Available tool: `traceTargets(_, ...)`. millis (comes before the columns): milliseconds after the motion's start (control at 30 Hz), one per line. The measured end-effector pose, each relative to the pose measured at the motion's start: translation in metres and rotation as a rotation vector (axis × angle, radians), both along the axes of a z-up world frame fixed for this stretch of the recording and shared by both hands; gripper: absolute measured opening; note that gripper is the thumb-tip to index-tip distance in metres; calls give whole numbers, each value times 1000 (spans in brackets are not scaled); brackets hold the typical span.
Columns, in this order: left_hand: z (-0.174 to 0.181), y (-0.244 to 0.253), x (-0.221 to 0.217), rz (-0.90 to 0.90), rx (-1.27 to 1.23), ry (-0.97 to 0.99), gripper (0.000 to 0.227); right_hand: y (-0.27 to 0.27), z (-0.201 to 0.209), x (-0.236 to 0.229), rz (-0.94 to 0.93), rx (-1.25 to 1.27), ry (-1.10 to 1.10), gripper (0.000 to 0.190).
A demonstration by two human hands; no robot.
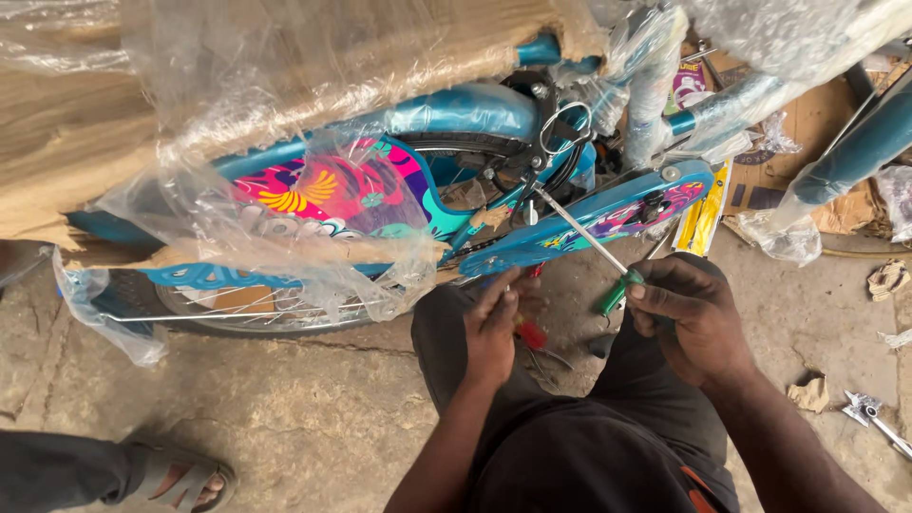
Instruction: The person assembles a bicycle by tightening bolts on the front fork and installing a black plastic chain guard. They use a wrench and a screwdriver to secure the components.
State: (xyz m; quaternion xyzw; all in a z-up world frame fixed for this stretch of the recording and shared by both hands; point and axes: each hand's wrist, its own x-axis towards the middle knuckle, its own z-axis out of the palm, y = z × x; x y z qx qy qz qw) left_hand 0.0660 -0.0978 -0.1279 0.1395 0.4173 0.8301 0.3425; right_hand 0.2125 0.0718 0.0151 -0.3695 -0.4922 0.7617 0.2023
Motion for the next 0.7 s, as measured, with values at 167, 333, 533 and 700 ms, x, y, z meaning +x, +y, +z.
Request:
traceTargets(167,70,19,-49,178,-244,957,24,-1,5,1,8,3,-36,23)
traceTargets(333,115,39,-75,393,-358,949,17,2,5,3,16,1,-46,23)
traceTargets(533,139,55,-73,387,-326,747,19,6,3,6,30,2,-30,23)
traceTargets(700,141,60,-72,393,-267,604,16,9,6,8,45,8,-8,23)
